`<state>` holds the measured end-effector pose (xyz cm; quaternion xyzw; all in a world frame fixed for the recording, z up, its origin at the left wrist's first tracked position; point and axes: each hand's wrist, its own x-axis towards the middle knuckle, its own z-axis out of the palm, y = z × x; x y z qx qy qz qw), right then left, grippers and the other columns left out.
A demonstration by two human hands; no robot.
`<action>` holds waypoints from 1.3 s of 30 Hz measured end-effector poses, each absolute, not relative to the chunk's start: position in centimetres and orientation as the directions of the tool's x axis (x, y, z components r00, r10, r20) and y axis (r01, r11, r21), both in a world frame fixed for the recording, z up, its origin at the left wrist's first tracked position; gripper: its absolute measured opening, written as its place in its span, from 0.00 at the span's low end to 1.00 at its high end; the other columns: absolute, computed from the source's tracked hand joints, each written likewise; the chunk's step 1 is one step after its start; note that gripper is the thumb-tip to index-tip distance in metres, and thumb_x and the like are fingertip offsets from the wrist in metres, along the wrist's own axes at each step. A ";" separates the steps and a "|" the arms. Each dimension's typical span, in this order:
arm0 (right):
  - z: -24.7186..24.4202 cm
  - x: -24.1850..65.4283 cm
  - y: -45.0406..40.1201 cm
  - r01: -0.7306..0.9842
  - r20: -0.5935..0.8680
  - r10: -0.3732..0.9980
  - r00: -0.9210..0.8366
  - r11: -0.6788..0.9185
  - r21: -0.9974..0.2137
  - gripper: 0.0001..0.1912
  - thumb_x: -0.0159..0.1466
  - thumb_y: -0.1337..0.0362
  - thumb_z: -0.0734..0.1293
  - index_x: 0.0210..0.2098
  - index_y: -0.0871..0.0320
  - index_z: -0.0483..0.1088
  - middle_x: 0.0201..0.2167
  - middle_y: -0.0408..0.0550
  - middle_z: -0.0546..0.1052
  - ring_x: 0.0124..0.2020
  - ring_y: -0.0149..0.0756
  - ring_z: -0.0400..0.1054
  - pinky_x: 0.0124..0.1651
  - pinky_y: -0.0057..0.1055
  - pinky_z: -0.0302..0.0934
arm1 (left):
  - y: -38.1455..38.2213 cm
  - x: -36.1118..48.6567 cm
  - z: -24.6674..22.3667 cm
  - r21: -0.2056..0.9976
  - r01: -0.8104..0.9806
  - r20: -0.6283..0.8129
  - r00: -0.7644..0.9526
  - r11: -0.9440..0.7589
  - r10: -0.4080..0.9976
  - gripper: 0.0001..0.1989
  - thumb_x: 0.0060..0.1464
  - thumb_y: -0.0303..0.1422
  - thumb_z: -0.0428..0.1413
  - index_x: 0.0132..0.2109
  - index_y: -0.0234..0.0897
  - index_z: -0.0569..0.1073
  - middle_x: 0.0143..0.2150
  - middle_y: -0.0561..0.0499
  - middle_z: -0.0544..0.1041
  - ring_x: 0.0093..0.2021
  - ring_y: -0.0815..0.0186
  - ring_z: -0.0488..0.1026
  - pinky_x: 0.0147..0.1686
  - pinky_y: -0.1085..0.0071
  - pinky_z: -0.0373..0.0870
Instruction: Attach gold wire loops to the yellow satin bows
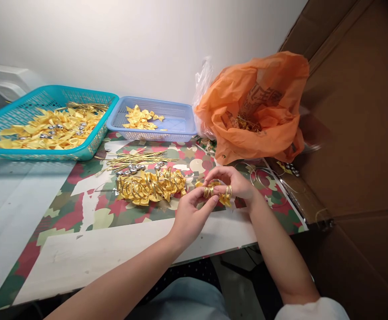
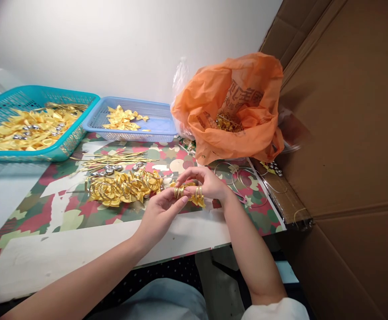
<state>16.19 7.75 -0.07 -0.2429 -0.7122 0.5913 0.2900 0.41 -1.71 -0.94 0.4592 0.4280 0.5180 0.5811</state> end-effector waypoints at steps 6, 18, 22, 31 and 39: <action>-0.3 16.2 7.9 -0.033 0.147 0.679 -0.719 0.178 -0.984 0.14 0.56 0.59 0.73 0.39 0.58 0.74 0.37 0.48 0.79 0.39 0.35 0.74 0.43 0.32 0.68 | -1.6 0.2 -0.4 0.982 -0.187 -0.027 0.085 0.042 0.996 0.11 0.57 0.38 0.57 0.36 0.36 0.80 0.33 0.49 0.79 0.36 0.63 0.72 0.39 0.70 0.67; -0.1 16.2 7.8 -0.028 0.100 0.725 -0.681 0.111 -0.993 0.15 0.55 0.58 0.73 0.38 0.59 0.74 0.36 0.48 0.80 0.35 0.34 0.72 0.41 0.32 0.67 | -1.6 0.3 -0.7 0.973 -0.214 -0.059 0.127 0.085 0.990 0.12 0.57 0.39 0.57 0.33 0.35 0.78 0.32 0.50 0.78 0.35 0.64 0.71 0.38 0.70 0.65; -0.1 16.3 7.9 -0.041 0.124 0.712 -0.691 0.133 -0.990 0.13 0.55 0.58 0.74 0.36 0.58 0.76 0.35 0.47 0.79 0.36 0.33 0.72 0.41 0.32 0.66 | -1.5 0.3 -0.7 0.971 -0.221 -0.068 0.128 0.095 0.990 0.11 0.56 0.39 0.58 0.32 0.35 0.77 0.30 0.50 0.77 0.34 0.65 0.70 0.36 0.70 0.65; -0.1 16.2 7.9 -0.074 0.176 0.696 -0.696 0.174 -0.982 0.12 0.55 0.56 0.74 0.29 0.59 0.75 0.33 0.48 0.79 0.36 0.35 0.71 0.42 0.34 0.66 | -1.4 0.4 -0.9 0.966 -0.233 -0.083 0.133 0.113 0.988 0.11 0.55 0.39 0.59 0.36 0.35 0.79 0.35 0.48 0.79 0.38 0.62 0.73 0.41 0.69 0.67; 0.1 16.2 7.9 -0.055 0.173 0.686 -0.706 0.191 -0.980 0.12 0.56 0.55 0.73 0.28 0.59 0.75 0.32 0.48 0.79 0.37 0.36 0.72 0.43 0.35 0.66 | -1.5 0.4 -0.9 0.959 -0.250 -0.101 0.128 0.130 0.987 0.12 0.54 0.40 0.60 0.33 0.35 0.78 0.33 0.48 0.79 0.38 0.62 0.73 0.41 0.68 0.68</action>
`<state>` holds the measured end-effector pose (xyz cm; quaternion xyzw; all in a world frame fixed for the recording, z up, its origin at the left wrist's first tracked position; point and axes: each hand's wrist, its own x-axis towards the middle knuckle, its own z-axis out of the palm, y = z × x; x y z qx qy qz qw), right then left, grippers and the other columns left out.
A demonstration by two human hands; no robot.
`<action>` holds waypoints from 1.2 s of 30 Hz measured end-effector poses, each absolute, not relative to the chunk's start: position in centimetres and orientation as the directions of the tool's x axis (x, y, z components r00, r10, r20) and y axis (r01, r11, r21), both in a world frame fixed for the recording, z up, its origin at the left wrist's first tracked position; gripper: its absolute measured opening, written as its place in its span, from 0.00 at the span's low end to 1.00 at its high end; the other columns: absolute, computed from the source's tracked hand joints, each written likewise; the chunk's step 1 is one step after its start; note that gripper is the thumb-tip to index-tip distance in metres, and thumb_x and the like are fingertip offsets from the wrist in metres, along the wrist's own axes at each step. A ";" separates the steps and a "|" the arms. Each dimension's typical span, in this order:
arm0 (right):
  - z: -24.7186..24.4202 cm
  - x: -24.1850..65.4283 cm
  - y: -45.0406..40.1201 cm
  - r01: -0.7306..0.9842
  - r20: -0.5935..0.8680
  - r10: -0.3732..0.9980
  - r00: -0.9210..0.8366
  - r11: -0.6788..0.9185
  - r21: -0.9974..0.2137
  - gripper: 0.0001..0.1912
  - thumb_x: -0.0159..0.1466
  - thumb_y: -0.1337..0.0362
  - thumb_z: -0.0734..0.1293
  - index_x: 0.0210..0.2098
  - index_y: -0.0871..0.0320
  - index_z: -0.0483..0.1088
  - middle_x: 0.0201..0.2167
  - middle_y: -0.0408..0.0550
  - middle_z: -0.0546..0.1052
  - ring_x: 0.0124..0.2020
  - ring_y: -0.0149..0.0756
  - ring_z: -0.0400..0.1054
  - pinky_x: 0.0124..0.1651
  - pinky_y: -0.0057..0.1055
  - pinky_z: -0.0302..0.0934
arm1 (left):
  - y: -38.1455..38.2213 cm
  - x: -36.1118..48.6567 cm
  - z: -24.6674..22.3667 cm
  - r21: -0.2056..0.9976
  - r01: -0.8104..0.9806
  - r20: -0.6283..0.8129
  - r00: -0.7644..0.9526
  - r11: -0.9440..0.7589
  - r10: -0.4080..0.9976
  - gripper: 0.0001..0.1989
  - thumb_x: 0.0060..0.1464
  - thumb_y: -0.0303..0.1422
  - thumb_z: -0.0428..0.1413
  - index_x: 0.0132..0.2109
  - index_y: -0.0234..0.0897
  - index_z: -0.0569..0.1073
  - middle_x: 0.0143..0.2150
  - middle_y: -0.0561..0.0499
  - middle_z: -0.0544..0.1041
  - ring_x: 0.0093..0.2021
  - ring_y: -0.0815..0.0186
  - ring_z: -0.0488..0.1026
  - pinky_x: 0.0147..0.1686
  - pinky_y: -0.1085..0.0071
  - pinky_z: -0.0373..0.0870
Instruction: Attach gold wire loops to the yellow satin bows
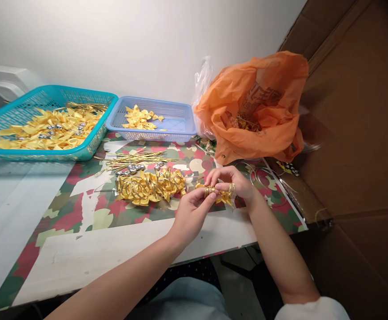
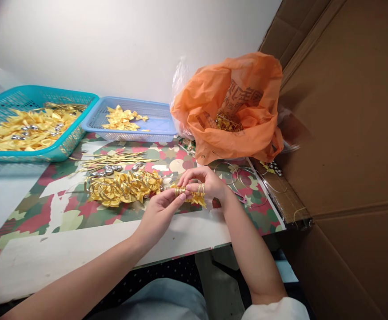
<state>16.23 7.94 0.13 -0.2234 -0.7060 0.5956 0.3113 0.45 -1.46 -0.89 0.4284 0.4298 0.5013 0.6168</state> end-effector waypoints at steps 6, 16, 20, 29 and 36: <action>0.0 16.2 8.0 -0.057 0.176 0.686 -0.706 0.193 -0.980 0.12 0.56 0.56 0.73 0.28 0.58 0.75 0.33 0.48 0.79 0.36 0.36 0.72 0.43 0.35 0.66 | -1.4 0.5 -0.9 0.955 -0.264 -0.103 0.131 0.135 0.986 0.11 0.54 0.40 0.60 0.34 0.36 0.79 0.34 0.48 0.80 0.40 0.61 0.74 0.43 0.68 0.68; 0.1 16.2 7.9 -0.080 0.171 0.690 -0.703 0.162 -0.984 0.08 0.56 0.60 0.73 0.29 0.59 0.76 0.32 0.47 0.78 0.35 0.34 0.71 0.42 0.33 0.65 | -1.5 0.5 -0.6 0.938 -0.320 -0.089 0.153 0.135 0.984 0.10 0.56 0.37 0.57 0.38 0.36 0.80 0.37 0.48 0.81 0.42 0.61 0.75 0.45 0.69 0.68; 0.1 16.2 7.9 -0.080 0.168 0.693 -0.701 0.157 -0.984 0.08 0.56 0.59 0.73 0.29 0.59 0.76 0.32 0.47 0.78 0.36 0.34 0.71 0.42 0.32 0.65 | -1.5 0.4 -0.4 0.945 -0.297 -0.105 0.123 0.137 0.987 0.09 0.56 0.35 0.56 0.35 0.37 0.80 0.37 0.49 0.81 0.40 0.62 0.74 0.44 0.69 0.68; 0.0 16.3 7.9 -0.099 0.186 0.685 -0.705 0.164 -0.982 0.07 0.56 0.60 0.73 0.29 0.59 0.76 0.32 0.47 0.78 0.36 0.33 0.71 0.42 0.32 0.64 | -1.5 0.3 -0.1 0.947 -0.298 -0.092 0.114 0.122 0.989 0.10 0.55 0.33 0.55 0.28 0.37 0.77 0.28 0.52 0.76 0.33 0.65 0.71 0.39 0.71 0.67; 0.0 16.3 7.9 -0.106 0.192 0.690 -0.698 0.166 -0.980 0.07 0.56 0.61 0.73 0.29 0.58 0.77 0.32 0.46 0.78 0.36 0.33 0.71 0.42 0.32 0.64 | -1.4 0.4 -0.7 0.938 -0.323 -0.085 0.144 0.128 0.986 0.08 0.55 0.35 0.58 0.36 0.35 0.79 0.34 0.49 0.80 0.40 0.63 0.74 0.42 0.70 0.69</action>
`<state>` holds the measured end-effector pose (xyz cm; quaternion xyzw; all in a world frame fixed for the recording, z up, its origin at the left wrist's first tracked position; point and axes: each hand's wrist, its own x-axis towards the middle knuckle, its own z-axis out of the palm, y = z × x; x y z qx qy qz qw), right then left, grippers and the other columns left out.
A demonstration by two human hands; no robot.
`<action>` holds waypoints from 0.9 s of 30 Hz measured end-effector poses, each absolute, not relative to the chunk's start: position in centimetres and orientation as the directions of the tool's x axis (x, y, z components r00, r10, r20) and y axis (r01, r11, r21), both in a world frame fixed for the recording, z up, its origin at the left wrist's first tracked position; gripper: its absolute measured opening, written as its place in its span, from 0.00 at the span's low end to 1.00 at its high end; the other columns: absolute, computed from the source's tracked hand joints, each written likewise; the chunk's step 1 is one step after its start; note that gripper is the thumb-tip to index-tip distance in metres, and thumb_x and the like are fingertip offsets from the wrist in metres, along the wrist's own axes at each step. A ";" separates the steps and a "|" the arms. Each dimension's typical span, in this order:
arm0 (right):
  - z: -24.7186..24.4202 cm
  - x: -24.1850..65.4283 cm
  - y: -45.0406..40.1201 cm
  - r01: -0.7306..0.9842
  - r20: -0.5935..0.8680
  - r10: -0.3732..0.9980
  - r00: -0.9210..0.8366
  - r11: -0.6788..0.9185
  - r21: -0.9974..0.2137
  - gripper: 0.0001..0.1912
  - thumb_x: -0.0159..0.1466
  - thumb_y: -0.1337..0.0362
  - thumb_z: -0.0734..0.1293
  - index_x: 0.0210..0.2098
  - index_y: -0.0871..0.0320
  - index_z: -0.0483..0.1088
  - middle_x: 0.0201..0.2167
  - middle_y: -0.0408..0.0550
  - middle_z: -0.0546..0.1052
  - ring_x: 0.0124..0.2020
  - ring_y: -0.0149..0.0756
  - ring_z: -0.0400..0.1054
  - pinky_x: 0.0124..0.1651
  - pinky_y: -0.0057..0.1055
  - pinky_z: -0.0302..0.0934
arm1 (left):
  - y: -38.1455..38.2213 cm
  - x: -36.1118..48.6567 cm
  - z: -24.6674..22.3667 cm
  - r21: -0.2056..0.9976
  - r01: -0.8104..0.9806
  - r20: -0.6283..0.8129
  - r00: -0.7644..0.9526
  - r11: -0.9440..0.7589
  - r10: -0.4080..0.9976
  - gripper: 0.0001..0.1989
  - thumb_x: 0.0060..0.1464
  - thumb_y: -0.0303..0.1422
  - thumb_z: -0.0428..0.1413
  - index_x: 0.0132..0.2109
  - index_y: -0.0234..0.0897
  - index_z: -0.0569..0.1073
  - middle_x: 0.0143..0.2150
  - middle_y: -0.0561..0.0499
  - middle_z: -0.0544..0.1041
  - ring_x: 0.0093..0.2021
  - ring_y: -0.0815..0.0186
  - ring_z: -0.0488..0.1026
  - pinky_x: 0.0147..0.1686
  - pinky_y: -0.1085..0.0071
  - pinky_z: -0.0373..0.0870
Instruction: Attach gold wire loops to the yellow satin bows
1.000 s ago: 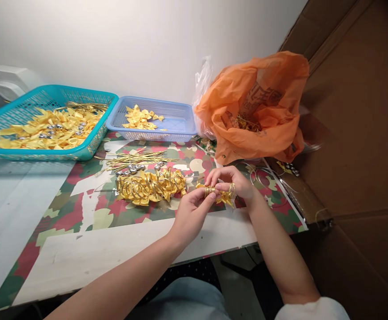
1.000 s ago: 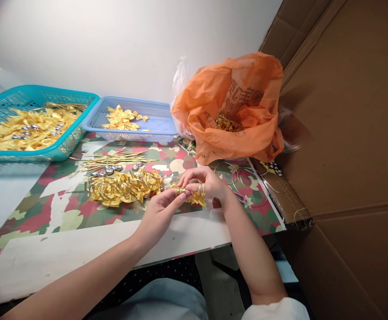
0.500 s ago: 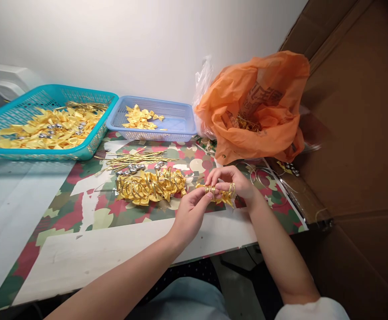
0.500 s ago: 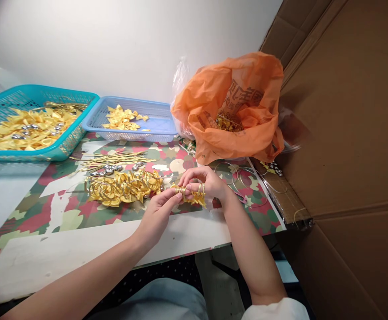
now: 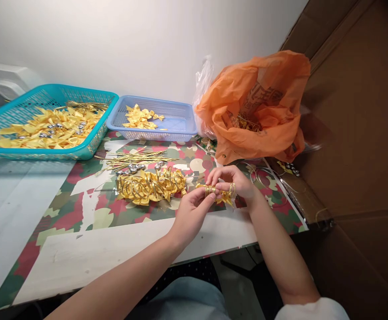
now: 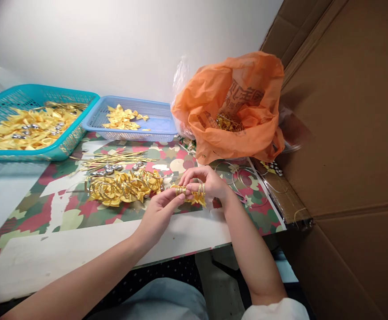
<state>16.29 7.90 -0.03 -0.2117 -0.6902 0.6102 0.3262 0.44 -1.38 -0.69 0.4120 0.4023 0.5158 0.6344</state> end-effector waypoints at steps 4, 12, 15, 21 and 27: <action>-0.1 16.2 7.9 -0.073 0.184 0.708 -0.682 0.184 -0.980 0.06 0.55 0.62 0.74 0.29 0.58 0.76 0.32 0.46 0.78 0.36 0.34 0.71 0.42 0.33 0.65 | -1.5 0.5 -1.0 0.937 -0.329 -0.067 0.153 0.115 0.986 0.10 0.52 0.35 0.61 0.40 0.34 0.78 0.40 0.45 0.81 0.43 0.59 0.76 0.45 0.66 0.71; 0.1 16.1 7.3 0.054 0.275 0.747 -0.605 0.383 -0.922 0.06 0.54 0.67 0.73 0.32 0.56 0.73 0.31 0.45 0.78 0.35 0.35 0.71 0.42 0.33 0.64 | -1.4 0.4 -1.0 0.968 -0.244 -0.039 0.111 0.065 0.993 0.10 0.47 0.31 0.65 0.37 0.36 0.75 0.40 0.47 0.79 0.44 0.60 0.75 0.48 0.65 0.70; 1.6 15.7 6.7 0.200 0.323 0.745 -0.584 0.517 -0.832 0.08 0.52 0.72 0.70 0.32 0.56 0.73 0.33 0.45 0.78 0.37 0.36 0.71 0.44 0.35 0.63 | -1.5 0.5 -0.9 0.978 -0.204 -0.036 0.078 0.051 0.996 0.13 0.44 0.31 0.66 0.38 0.36 0.73 0.40 0.48 0.78 0.44 0.61 0.74 0.48 0.65 0.69; 5.3 13.7 5.2 0.524 0.291 0.703 -0.649 0.691 -0.498 0.14 0.51 0.78 0.66 0.33 0.55 0.72 0.33 0.43 0.79 0.39 0.38 0.68 0.47 0.37 0.58 | -1.3 0.5 -1.1 0.953 -0.279 -0.097 0.084 0.117 0.992 0.15 0.45 0.34 0.66 0.38 0.37 0.70 0.37 0.51 0.75 0.38 0.64 0.73 0.40 0.67 0.70; 8.2 15.2 6.3 0.501 0.077 0.661 -0.746 0.634 -0.590 0.16 0.51 0.74 0.71 0.39 0.56 0.74 0.39 0.43 0.79 0.42 0.36 0.71 0.45 0.33 0.62 | -1.5 0.4 -0.9 0.946 -0.289 -0.103 0.168 0.149 0.980 0.12 0.46 0.37 0.65 0.28 0.35 0.70 0.28 0.54 0.71 0.31 0.68 0.67 0.34 0.72 0.64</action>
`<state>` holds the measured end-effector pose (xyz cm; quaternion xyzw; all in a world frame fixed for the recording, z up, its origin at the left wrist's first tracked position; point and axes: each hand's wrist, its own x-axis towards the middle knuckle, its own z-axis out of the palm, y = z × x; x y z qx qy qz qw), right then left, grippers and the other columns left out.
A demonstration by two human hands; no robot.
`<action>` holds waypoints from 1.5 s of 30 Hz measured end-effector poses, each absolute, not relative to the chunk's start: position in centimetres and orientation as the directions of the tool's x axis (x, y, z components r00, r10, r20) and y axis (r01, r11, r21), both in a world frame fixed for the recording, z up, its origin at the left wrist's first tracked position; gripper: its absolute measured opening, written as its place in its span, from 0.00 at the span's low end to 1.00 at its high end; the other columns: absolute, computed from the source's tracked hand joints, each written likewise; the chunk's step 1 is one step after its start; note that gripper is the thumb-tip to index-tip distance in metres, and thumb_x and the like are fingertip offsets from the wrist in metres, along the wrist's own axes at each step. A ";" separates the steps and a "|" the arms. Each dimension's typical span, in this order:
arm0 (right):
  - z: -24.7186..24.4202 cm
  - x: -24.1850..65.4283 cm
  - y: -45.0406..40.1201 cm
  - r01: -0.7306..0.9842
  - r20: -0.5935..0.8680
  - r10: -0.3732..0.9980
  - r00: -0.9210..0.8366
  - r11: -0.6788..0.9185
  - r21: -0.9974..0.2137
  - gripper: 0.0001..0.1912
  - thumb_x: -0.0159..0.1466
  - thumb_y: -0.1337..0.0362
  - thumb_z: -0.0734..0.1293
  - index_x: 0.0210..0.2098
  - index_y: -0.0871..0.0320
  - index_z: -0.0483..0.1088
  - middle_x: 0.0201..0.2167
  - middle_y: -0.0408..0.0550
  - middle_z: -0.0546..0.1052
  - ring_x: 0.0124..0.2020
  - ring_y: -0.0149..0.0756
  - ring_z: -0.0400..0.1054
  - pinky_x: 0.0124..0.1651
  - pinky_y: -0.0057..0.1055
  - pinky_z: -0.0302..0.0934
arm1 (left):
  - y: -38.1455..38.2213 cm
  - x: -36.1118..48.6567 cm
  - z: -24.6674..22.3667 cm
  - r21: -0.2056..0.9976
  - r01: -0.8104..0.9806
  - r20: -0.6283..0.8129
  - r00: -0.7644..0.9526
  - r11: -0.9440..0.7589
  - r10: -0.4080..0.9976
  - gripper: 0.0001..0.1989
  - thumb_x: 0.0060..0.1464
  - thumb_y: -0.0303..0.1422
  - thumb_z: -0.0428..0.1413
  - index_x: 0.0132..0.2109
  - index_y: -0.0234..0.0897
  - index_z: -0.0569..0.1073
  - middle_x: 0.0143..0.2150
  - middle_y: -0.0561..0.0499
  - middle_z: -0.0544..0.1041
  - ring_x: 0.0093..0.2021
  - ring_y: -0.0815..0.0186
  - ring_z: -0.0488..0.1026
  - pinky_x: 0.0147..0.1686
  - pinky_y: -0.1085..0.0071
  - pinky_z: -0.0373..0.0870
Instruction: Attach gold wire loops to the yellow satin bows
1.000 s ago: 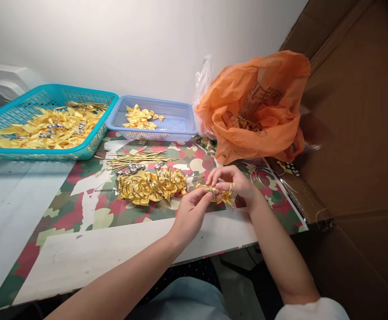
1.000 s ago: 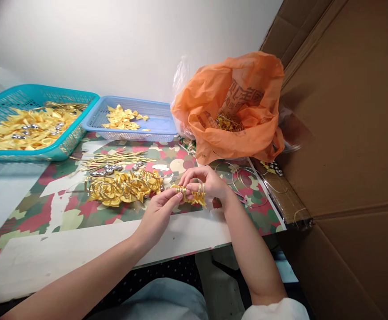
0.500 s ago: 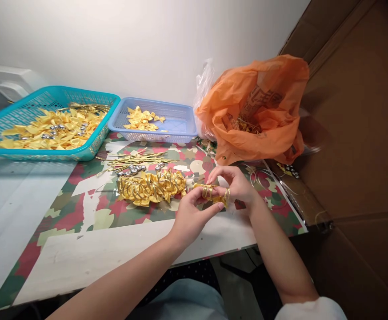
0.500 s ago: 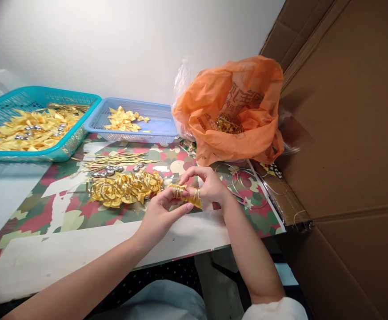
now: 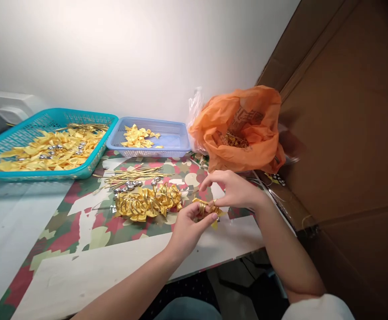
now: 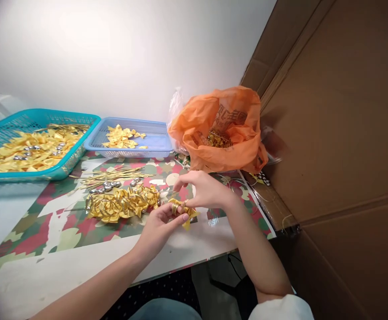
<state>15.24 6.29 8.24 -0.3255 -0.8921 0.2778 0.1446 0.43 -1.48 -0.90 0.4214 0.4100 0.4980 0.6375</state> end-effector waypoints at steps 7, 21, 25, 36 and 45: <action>12.1 19.7 13.9 0.657 0.277 0.891 -0.360 0.453 -0.602 0.11 0.60 0.62 0.67 0.41 0.59 0.74 0.43 0.51 0.79 0.44 0.37 0.74 0.49 0.33 0.67 | -1.7 0.5 -0.9 0.927 -0.277 -0.190 0.240 0.255 0.952 0.17 0.41 0.41 0.66 0.25 0.35 0.70 0.24 0.54 0.69 0.27 0.70 0.64 0.28 0.74 0.60; 8.1 19.5 21.9 0.997 0.132 0.988 0.075 -0.078 0.019 0.19 0.61 0.74 0.63 0.51 0.65 0.73 0.53 0.67 0.73 0.58 0.52 0.64 0.57 0.44 0.57 | -1.1 -0.3 0.4 0.871 0.427 0.025 0.456 -0.243 0.890 0.13 0.41 0.27 0.57 0.22 0.39 0.58 0.23 0.54 0.66 0.28 0.65 0.63 0.29 0.71 0.56; 7.5 19.0 22.2 0.996 0.128 0.990 0.056 -0.064 0.066 0.19 0.64 0.72 0.60 0.51 0.61 0.73 0.57 0.64 0.70 0.61 0.52 0.58 0.60 0.49 0.50 | -0.6 -1.0 2.2 0.699 0.602 -0.003 0.542 -0.385 0.841 0.10 0.36 0.24 0.56 0.22 0.40 0.60 0.23 0.52 0.68 0.28 0.62 0.65 0.27 0.70 0.53; 8.6 19.5 20.7 0.977 0.314 0.947 0.063 0.006 -0.215 0.10 0.57 0.72 0.66 0.38 0.61 0.76 0.52 0.61 0.73 0.58 0.54 0.59 0.59 0.50 0.50 | 0.2 -1.4 5.7 0.771 0.535 -0.249 0.753 -0.346 0.608 0.26 0.32 0.31 0.67 0.10 0.38 0.54 0.11 0.60 0.50 0.16 0.72 0.48 0.20 0.70 0.48; 13.1 21.0 16.3 0.671 0.390 0.915 0.104 0.225 -0.706 0.12 0.59 0.55 0.66 0.28 0.58 0.68 0.27 0.47 0.77 0.29 0.34 0.70 0.33 0.29 0.64 | 2.5 -0.3 5.2 0.921 0.116 -0.342 0.700 0.373 0.627 0.10 0.34 0.36 0.68 0.19 0.37 0.75 0.20 0.53 0.73 0.24 0.68 0.68 0.27 0.72 0.61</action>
